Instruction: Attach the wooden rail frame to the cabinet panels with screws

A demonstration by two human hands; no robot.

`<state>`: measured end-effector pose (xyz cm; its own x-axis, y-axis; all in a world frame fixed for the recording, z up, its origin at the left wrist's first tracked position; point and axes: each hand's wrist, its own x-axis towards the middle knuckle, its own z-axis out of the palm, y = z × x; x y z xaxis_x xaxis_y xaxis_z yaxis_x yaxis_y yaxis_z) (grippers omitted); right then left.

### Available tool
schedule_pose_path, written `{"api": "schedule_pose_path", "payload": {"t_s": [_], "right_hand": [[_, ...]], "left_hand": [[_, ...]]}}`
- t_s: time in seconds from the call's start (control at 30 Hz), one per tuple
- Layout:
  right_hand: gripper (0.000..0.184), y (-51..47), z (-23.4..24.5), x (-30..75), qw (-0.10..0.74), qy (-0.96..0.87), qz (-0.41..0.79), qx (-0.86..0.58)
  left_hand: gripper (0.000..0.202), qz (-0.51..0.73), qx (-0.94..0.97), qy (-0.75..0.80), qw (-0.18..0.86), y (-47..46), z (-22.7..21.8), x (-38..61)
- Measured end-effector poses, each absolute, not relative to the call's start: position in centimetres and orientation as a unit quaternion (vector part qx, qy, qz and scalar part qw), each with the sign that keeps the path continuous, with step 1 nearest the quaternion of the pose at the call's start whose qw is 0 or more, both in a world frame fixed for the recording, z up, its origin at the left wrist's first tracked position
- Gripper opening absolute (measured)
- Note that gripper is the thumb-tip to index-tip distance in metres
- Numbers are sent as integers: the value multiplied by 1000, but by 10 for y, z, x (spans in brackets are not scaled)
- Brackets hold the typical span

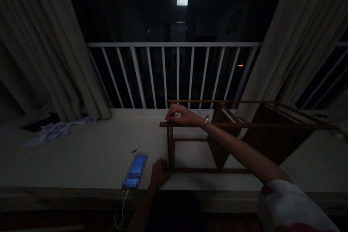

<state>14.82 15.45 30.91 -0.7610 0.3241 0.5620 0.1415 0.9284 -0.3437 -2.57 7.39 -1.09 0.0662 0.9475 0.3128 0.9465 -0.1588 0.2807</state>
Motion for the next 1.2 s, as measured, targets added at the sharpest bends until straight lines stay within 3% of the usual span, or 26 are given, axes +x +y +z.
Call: {"api": "schedule_pose_path", "payload": {"t_s": [0.53,1.2], "right_hand": [[24,152,310,150,312,-930,146,-130],[22,150,307,146,301,-906,239,-176]], "left_hand": [[33,214,731,648,6,74,-12,-26],[36,218,734,644,-1,76,-17,-28]]}}
